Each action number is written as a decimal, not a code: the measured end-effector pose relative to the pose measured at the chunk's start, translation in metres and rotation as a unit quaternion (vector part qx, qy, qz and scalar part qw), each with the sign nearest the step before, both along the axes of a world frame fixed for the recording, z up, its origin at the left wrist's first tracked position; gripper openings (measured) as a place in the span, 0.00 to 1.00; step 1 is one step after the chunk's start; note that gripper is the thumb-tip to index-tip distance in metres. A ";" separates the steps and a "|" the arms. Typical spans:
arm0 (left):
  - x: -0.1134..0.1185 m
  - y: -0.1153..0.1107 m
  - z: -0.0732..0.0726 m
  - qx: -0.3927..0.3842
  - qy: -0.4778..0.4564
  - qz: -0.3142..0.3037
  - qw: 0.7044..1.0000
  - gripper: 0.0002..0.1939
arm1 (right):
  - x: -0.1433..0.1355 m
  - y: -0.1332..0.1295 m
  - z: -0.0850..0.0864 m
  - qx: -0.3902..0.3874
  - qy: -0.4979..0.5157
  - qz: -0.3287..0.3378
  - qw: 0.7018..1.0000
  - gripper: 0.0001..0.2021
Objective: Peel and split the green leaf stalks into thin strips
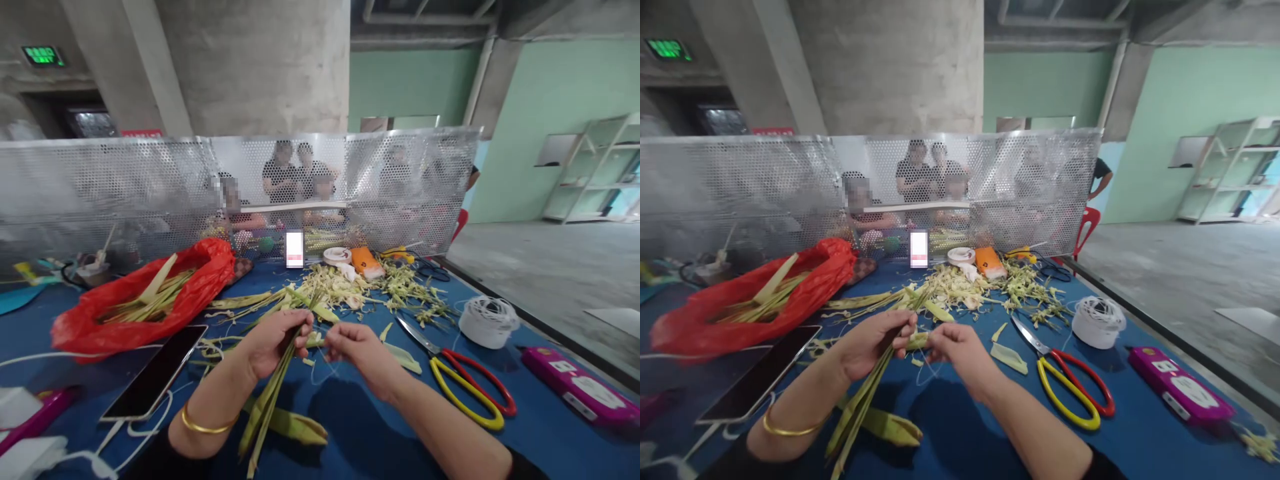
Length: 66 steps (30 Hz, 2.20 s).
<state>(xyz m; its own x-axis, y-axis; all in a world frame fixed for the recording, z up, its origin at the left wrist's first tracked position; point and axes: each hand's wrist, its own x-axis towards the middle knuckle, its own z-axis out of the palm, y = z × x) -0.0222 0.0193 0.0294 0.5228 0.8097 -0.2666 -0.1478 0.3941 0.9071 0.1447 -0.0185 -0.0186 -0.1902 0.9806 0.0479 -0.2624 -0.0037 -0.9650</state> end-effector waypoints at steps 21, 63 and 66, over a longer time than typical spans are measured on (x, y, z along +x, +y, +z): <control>0.018 -0.008 -0.011 0.106 0.101 0.084 0.986 0.12 | 0.027 -0.004 0.010 0.293 -0.405 -0.227 0.836 0.10; 0.017 -0.006 -0.010 0.415 0.314 0.074 0.851 0.04 | 0.010 -0.018 0.006 0.393 -0.349 0.012 0.851 0.09; 0.017 -0.003 -0.013 0.415 0.328 0.061 0.847 0.05 | 0.009 -0.020 0.006 0.430 -0.406 -0.005 0.806 0.09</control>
